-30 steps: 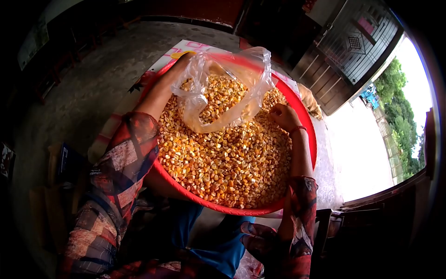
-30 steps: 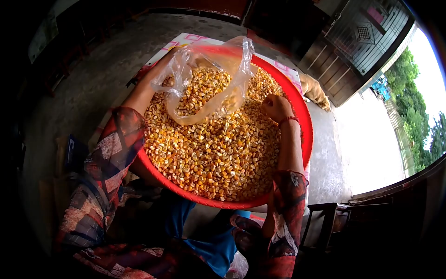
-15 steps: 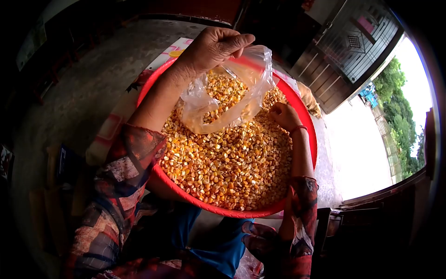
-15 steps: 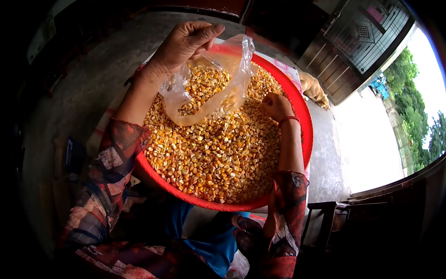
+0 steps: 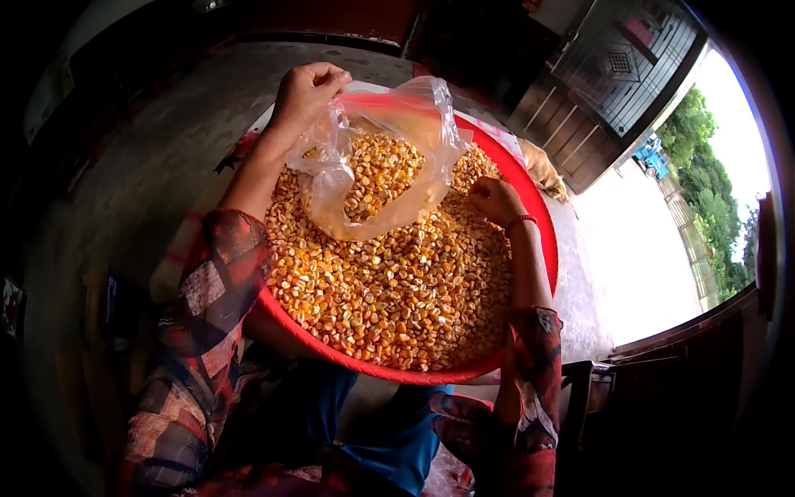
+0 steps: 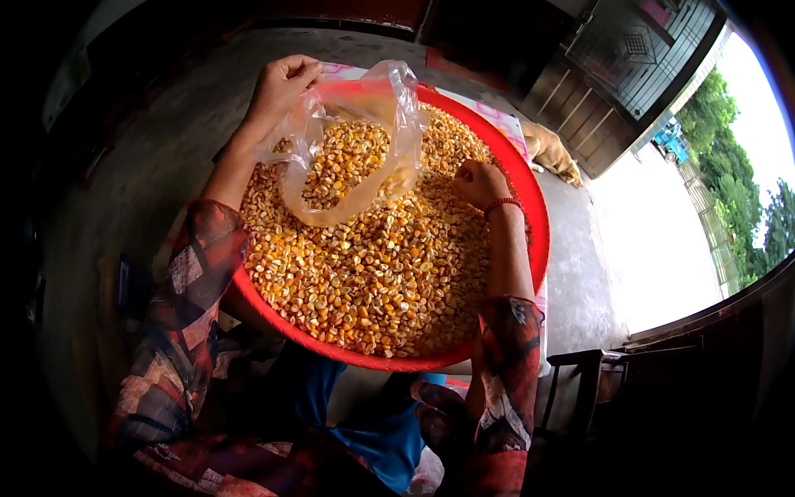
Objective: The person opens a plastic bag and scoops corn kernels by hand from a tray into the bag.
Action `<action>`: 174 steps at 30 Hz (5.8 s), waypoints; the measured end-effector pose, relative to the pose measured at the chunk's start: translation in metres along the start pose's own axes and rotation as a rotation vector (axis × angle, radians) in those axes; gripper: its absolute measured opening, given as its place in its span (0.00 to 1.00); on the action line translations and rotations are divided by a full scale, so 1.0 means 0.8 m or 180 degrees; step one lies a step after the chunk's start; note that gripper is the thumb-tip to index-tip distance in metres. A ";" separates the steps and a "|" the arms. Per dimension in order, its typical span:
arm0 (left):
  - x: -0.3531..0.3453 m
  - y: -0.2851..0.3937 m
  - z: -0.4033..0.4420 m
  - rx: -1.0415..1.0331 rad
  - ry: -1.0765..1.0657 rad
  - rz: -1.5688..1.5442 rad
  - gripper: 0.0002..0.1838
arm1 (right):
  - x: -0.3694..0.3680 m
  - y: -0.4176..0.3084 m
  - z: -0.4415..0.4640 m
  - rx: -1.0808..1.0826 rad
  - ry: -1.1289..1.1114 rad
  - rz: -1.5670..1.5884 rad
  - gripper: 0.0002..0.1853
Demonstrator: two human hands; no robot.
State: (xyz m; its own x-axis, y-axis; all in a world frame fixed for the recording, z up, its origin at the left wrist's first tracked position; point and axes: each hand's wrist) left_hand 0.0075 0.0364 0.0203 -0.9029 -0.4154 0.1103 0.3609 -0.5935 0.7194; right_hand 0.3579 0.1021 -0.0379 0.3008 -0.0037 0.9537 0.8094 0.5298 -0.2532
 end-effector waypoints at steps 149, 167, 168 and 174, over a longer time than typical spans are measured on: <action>-0.099 0.068 -0.055 0.0653 -0.1353 -0.0944 0.04 | 0.089 -0.063 -0.010 0.0272 0.2863 0.4568 0.11; -0.126 0.081 -0.052 -0.0319 -0.1348 -0.1248 0.28 | 0.114 -0.156 -0.048 0.1899 0.0305 0.4055 0.11; -0.128 0.081 -0.053 -0.0318 -0.1342 -0.1245 0.28 | 0.115 -0.160 -0.052 0.1957 0.0002 0.4139 0.11; -0.151 0.083 -0.070 0.1018 -0.2090 -0.2026 0.17 | 0.114 -0.181 -0.061 0.2344 -0.1018 0.3899 0.13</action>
State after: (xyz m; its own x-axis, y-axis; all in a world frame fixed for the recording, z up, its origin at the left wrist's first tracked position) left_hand 0.1537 0.0084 0.0164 -0.8929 0.4442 -0.0732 -0.2337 -0.3182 0.9188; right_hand 0.2930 -0.0161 0.0777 0.3944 0.8904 0.2272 -0.3292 0.3678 -0.8697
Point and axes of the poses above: each hand's wrist, its own z-axis towards the middle knuckle, its own x-axis out of the back of the hand, y = z × x, and after that the axes turned 8 degrees about -z, right-handed
